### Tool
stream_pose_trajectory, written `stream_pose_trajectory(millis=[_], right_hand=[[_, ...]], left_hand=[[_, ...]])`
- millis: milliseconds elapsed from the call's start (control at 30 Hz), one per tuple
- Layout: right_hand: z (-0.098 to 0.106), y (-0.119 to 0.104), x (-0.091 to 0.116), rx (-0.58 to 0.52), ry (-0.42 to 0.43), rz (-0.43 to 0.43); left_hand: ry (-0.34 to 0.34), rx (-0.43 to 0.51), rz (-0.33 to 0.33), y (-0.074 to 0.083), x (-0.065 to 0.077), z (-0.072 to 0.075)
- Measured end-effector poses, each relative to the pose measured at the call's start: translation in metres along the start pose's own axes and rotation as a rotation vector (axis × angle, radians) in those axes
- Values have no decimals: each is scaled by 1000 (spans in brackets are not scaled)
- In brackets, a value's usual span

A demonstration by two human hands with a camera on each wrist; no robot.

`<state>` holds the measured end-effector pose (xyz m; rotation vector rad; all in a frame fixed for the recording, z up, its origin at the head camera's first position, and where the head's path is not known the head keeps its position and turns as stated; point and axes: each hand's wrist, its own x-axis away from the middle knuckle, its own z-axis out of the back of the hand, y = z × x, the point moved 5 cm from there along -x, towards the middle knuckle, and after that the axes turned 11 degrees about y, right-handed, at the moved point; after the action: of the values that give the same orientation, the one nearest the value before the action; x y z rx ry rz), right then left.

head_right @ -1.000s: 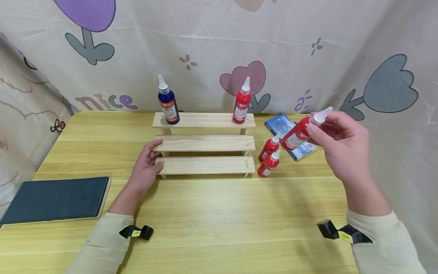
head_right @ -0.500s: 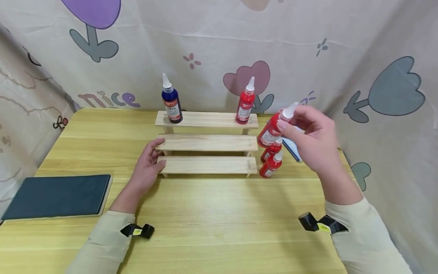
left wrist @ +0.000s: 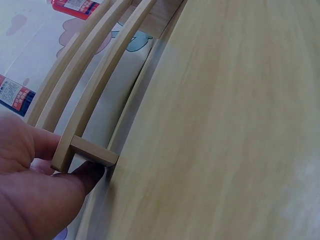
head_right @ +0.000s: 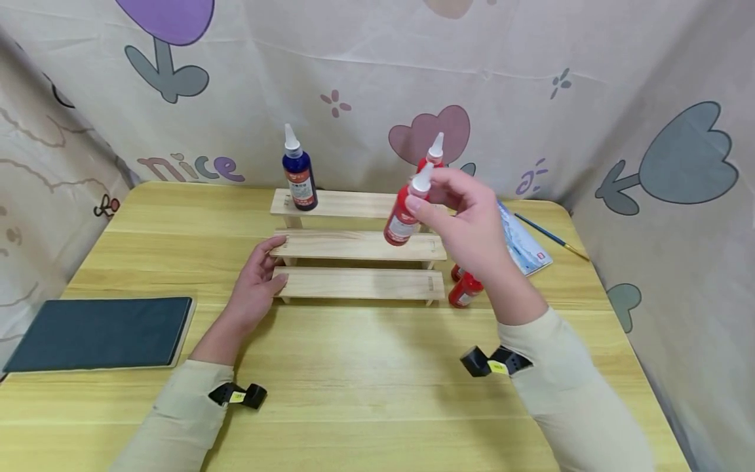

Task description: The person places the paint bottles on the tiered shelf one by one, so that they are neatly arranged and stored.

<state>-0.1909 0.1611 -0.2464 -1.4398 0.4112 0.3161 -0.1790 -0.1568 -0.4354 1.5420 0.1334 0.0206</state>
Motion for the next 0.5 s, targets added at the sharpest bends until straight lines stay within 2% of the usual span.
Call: stream_pose_trajectory(millis=[233, 500], right_hand=[[-36, -1, -12, -31, -71, 42], [-71, 7, -20, -65, -134, -8]], left_hand=[[-2, -2, -10, -1, 0, 1], [4, -4, 1, 0, 0, 1]])
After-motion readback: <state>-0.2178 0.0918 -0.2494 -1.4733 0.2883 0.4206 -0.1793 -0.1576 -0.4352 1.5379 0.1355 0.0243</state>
